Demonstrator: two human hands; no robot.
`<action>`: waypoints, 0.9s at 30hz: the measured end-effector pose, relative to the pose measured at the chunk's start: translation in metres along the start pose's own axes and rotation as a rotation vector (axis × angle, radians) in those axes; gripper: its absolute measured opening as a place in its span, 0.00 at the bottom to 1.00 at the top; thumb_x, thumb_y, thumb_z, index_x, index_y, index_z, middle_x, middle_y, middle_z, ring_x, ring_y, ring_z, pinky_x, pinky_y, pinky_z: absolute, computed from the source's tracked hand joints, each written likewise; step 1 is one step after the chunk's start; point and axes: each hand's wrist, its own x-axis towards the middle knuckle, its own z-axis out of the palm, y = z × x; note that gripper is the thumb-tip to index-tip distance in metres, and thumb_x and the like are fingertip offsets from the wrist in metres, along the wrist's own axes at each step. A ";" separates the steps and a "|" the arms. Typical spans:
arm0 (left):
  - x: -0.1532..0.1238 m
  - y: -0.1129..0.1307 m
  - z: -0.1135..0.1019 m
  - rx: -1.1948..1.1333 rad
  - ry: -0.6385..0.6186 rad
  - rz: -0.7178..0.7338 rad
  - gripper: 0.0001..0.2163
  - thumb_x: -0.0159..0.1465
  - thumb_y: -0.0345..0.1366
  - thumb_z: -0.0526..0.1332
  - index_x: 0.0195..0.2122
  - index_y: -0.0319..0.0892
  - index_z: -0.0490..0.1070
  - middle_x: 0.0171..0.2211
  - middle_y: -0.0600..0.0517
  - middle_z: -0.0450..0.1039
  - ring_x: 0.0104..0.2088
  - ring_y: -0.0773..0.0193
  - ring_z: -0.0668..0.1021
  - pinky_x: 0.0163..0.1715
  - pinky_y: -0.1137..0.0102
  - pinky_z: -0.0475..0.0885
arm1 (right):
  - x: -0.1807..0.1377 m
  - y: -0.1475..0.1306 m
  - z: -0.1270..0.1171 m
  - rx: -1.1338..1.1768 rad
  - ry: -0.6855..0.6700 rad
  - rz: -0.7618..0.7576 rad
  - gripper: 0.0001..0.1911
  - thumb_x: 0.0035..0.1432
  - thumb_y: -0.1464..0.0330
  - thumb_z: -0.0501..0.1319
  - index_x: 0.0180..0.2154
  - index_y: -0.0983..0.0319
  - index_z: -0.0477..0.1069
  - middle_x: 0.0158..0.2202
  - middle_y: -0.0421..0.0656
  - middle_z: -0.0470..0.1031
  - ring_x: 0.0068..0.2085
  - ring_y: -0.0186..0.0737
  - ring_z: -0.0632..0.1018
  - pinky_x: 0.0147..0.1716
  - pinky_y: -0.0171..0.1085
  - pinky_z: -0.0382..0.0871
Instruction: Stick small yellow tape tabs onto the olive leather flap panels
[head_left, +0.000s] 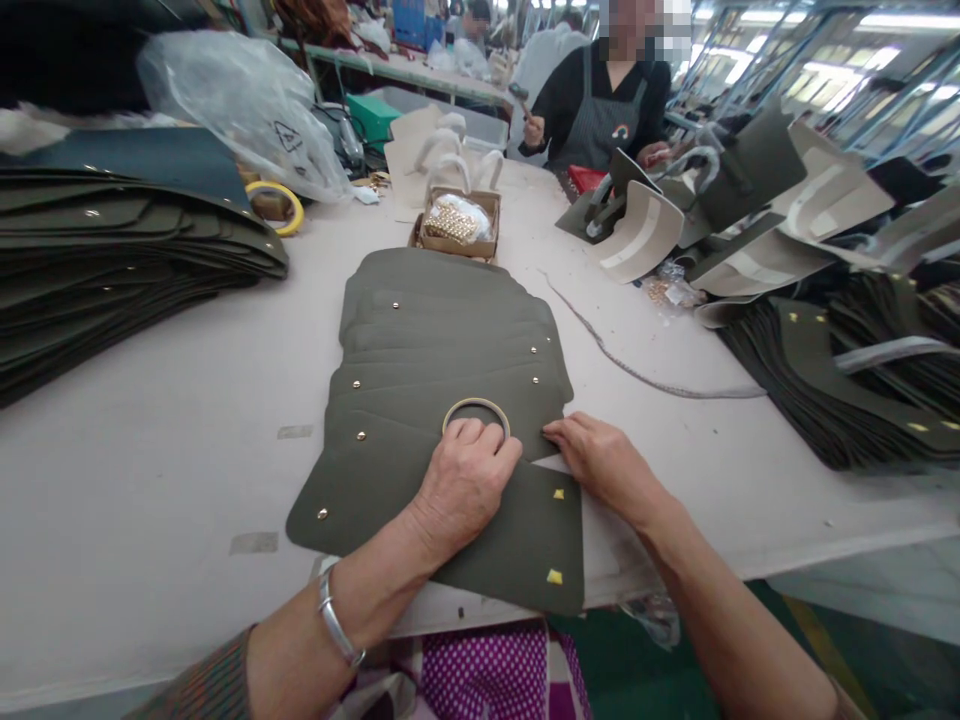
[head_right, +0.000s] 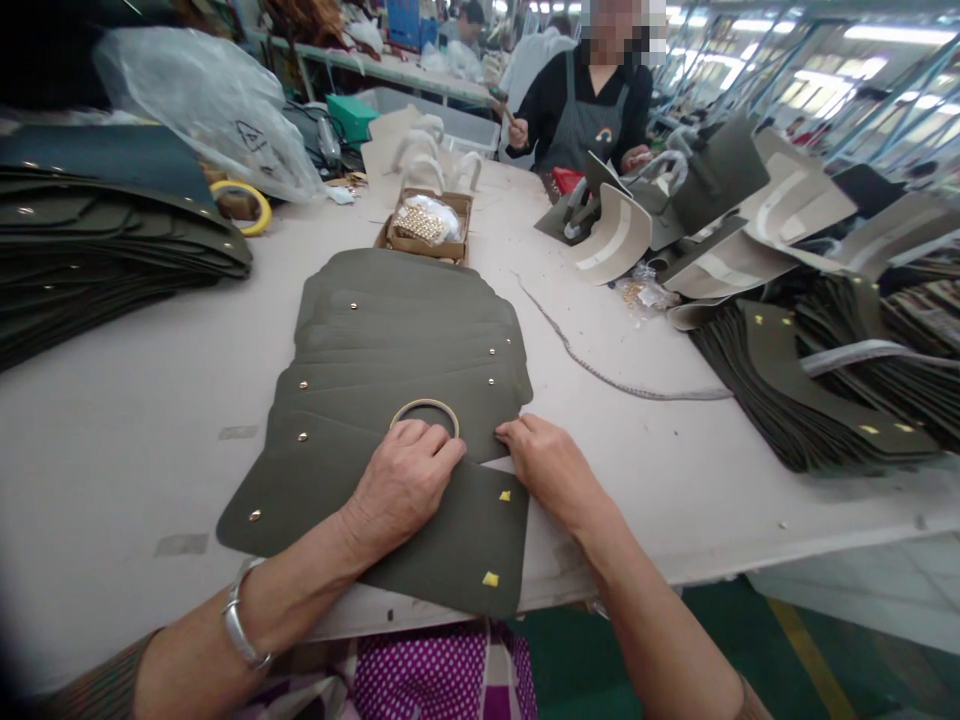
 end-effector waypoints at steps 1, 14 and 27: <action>0.000 -0.001 0.000 0.007 0.010 -0.008 0.08 0.66 0.31 0.51 0.32 0.41 0.67 0.30 0.49 0.66 0.33 0.57 0.67 0.35 0.62 0.65 | 0.004 0.001 0.000 0.025 -0.008 0.032 0.11 0.63 0.72 0.54 0.38 0.62 0.75 0.34 0.46 0.77 0.35 0.40 0.77 0.39 0.38 0.71; -0.012 -0.006 -0.018 -0.336 0.229 0.043 0.11 0.69 0.30 0.51 0.49 0.40 0.67 0.38 0.50 0.77 0.37 0.66 0.79 0.40 0.72 0.75 | -0.024 -0.027 -0.026 0.442 0.063 0.151 0.07 0.60 0.69 0.58 0.36 0.60 0.76 0.33 0.41 0.79 0.33 0.37 0.77 0.34 0.35 0.70; -0.020 0.007 -0.021 -0.286 0.206 0.042 0.17 0.69 0.32 0.52 0.58 0.37 0.57 0.45 0.46 0.76 0.37 0.63 0.80 0.36 0.69 0.78 | -0.020 -0.062 -0.013 0.298 0.358 -0.254 0.09 0.62 0.75 0.53 0.37 0.61 0.71 0.34 0.44 0.77 0.37 0.38 0.77 0.37 0.37 0.72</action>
